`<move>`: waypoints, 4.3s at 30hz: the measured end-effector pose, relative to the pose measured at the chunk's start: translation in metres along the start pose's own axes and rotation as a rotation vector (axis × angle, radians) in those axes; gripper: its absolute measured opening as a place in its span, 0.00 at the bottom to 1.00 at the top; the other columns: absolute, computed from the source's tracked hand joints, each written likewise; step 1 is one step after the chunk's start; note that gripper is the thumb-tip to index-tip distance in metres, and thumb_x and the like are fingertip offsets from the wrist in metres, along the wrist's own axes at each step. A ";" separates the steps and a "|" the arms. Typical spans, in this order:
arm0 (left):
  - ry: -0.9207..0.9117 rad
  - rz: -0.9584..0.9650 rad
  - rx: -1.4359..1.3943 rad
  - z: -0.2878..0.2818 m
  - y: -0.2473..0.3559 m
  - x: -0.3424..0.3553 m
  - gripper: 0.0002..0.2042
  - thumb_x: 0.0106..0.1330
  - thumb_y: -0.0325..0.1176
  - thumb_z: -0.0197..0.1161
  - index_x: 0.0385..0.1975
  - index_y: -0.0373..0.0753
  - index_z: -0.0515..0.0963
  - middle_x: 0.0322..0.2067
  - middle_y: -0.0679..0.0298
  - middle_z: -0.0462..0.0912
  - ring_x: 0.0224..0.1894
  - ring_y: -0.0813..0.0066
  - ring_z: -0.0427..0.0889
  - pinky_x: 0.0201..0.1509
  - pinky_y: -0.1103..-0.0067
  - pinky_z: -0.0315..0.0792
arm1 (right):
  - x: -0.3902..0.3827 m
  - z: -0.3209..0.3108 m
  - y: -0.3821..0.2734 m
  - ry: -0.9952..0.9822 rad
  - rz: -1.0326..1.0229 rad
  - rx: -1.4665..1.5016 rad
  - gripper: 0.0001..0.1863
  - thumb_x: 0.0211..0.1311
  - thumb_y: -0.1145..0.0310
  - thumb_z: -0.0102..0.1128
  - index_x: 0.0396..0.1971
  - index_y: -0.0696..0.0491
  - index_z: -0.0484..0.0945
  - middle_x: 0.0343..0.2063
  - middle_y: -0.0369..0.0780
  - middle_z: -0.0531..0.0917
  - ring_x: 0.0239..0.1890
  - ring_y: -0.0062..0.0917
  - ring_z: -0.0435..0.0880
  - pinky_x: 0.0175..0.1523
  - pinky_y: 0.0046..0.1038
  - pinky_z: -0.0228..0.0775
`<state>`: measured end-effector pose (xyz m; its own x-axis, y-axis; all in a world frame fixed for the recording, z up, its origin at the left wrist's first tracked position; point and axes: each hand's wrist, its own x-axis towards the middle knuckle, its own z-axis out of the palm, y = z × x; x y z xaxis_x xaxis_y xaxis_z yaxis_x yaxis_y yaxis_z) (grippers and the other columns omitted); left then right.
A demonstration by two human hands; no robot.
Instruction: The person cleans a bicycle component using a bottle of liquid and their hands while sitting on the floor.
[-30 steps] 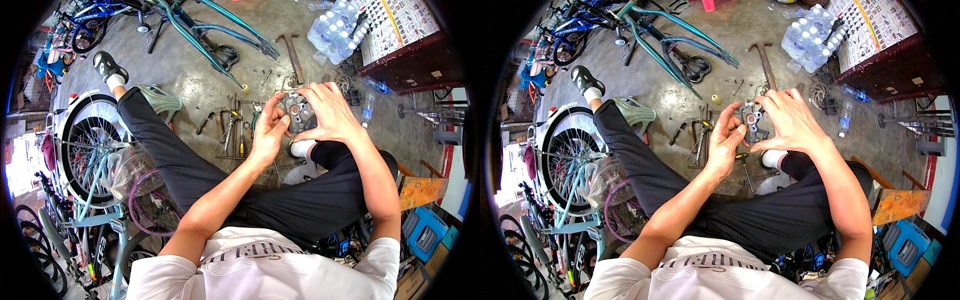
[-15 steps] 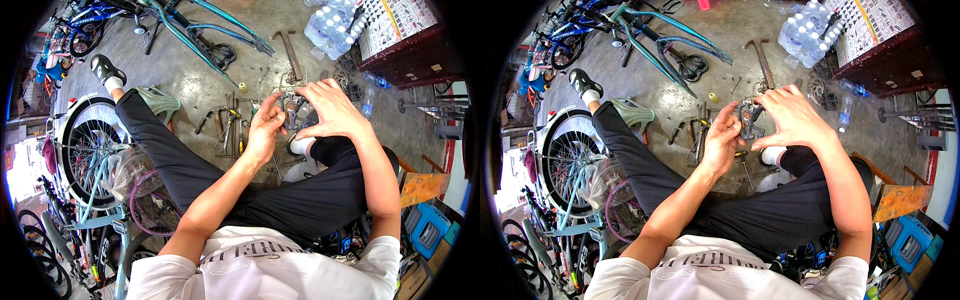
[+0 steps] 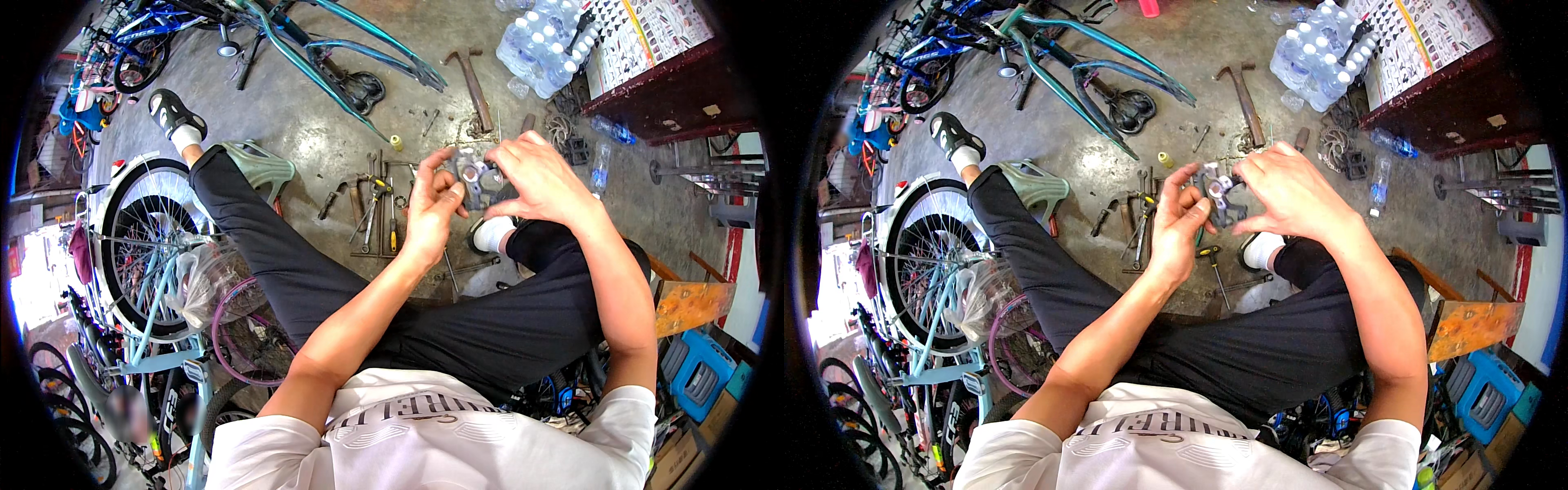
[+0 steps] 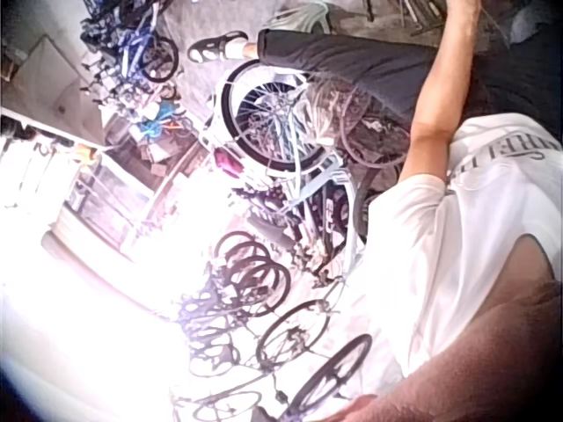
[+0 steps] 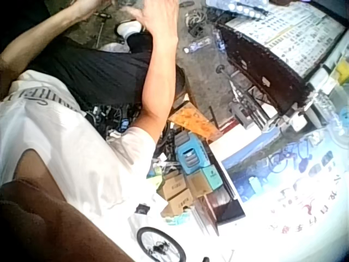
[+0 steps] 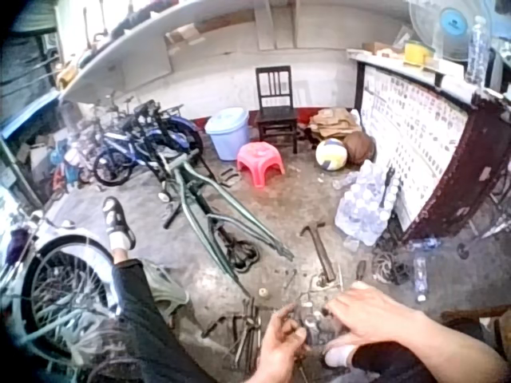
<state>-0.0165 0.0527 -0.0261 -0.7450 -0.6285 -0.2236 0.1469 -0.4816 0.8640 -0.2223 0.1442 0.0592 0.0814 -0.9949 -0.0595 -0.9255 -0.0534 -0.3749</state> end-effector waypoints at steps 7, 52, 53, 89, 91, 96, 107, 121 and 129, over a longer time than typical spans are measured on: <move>-0.071 0.074 0.246 0.001 0.008 -0.002 0.28 0.77 0.23 0.59 0.76 0.39 0.64 0.35 0.70 0.73 0.33 0.84 0.74 0.37 0.82 0.75 | 0.001 0.001 -0.005 0.085 0.020 -0.055 0.47 0.37 0.45 0.89 0.54 0.58 0.77 0.45 0.45 0.84 0.55 0.40 0.84 0.63 0.41 0.68; -0.112 0.153 0.687 -0.013 0.018 0.034 0.07 0.73 0.30 0.73 0.44 0.36 0.87 0.31 0.66 0.85 0.34 0.82 0.79 0.40 0.78 0.74 | -0.002 0.002 -0.002 -0.082 -0.048 -0.007 0.43 0.35 0.61 0.88 0.55 0.58 0.77 0.44 0.45 0.84 0.53 0.43 0.84 0.64 0.42 0.72; -0.101 0.188 0.707 -0.014 0.015 0.034 0.06 0.73 0.31 0.72 0.43 0.35 0.86 0.30 0.66 0.85 0.34 0.83 0.79 0.39 0.78 0.74 | -0.003 0.004 -0.002 -0.096 -0.057 -0.006 0.43 0.35 0.61 0.88 0.55 0.58 0.77 0.44 0.45 0.84 0.53 0.43 0.84 0.64 0.42 0.72; 0.453 -0.068 1.147 -0.221 -0.177 0.177 0.44 0.56 0.33 0.84 0.74 0.38 0.71 0.59 0.45 0.81 0.53 0.53 0.85 0.59 0.63 0.81 | -0.028 0.026 0.056 0.235 0.334 0.210 0.42 0.40 0.55 0.90 0.57 0.53 0.80 0.38 0.41 0.87 0.43 0.39 0.89 0.53 0.39 0.80; 0.432 -0.130 1.147 -0.241 -0.190 0.186 0.40 0.57 0.31 0.82 0.74 0.47 0.74 0.63 0.49 0.77 0.50 0.58 0.85 0.58 0.66 0.82 | -0.022 0.023 0.059 0.227 0.373 0.287 0.43 0.38 0.54 0.91 0.57 0.53 0.80 0.39 0.41 0.88 0.45 0.38 0.90 0.54 0.38 0.81; 0.325 -0.104 1.126 -0.234 -0.178 0.196 0.24 0.60 0.37 0.79 0.58 0.44 0.86 0.60 0.47 0.80 0.57 0.46 0.84 0.62 0.61 0.79 | -0.021 0.024 0.068 0.228 0.493 0.450 0.45 0.36 0.53 0.92 0.57 0.53 0.80 0.45 0.42 0.88 0.43 0.33 0.93 0.53 0.36 0.83; 0.138 -0.112 1.177 -0.110 -0.095 0.056 0.25 0.65 0.49 0.78 0.49 0.35 0.81 0.35 0.49 0.90 0.39 0.50 0.90 0.43 0.61 0.81 | -0.020 0.004 0.052 0.324 0.386 0.328 0.44 0.40 0.57 0.92 0.59 0.55 0.78 0.45 0.43 0.87 0.44 0.35 0.90 0.54 0.37 0.81; 0.079 0.565 0.962 -0.017 0.083 -0.006 0.21 0.65 0.30 0.77 0.57 0.36 0.82 0.46 0.55 0.82 0.48 0.60 0.83 0.55 0.69 0.77 | -0.013 -0.028 -0.009 0.470 0.205 0.287 0.47 0.45 0.63 0.89 0.66 0.55 0.73 0.57 0.47 0.84 0.56 0.42 0.87 0.61 0.39 0.79; 0.073 0.713 1.254 -0.040 0.155 -0.014 0.27 0.55 0.30 0.84 0.57 0.40 0.84 0.47 0.56 0.81 0.48 0.56 0.84 0.53 0.66 0.79 | -0.003 -0.010 -0.042 0.485 0.096 0.221 0.47 0.43 0.69 0.88 0.66 0.55 0.71 0.58 0.49 0.83 0.61 0.49 0.83 0.66 0.42 0.76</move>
<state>0.0424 -0.0379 0.0929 -0.7179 -0.5495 0.4273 -0.2197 0.7613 0.6100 -0.1875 0.1489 0.0845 -0.2282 -0.9226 0.3111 -0.8165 0.0073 -0.5773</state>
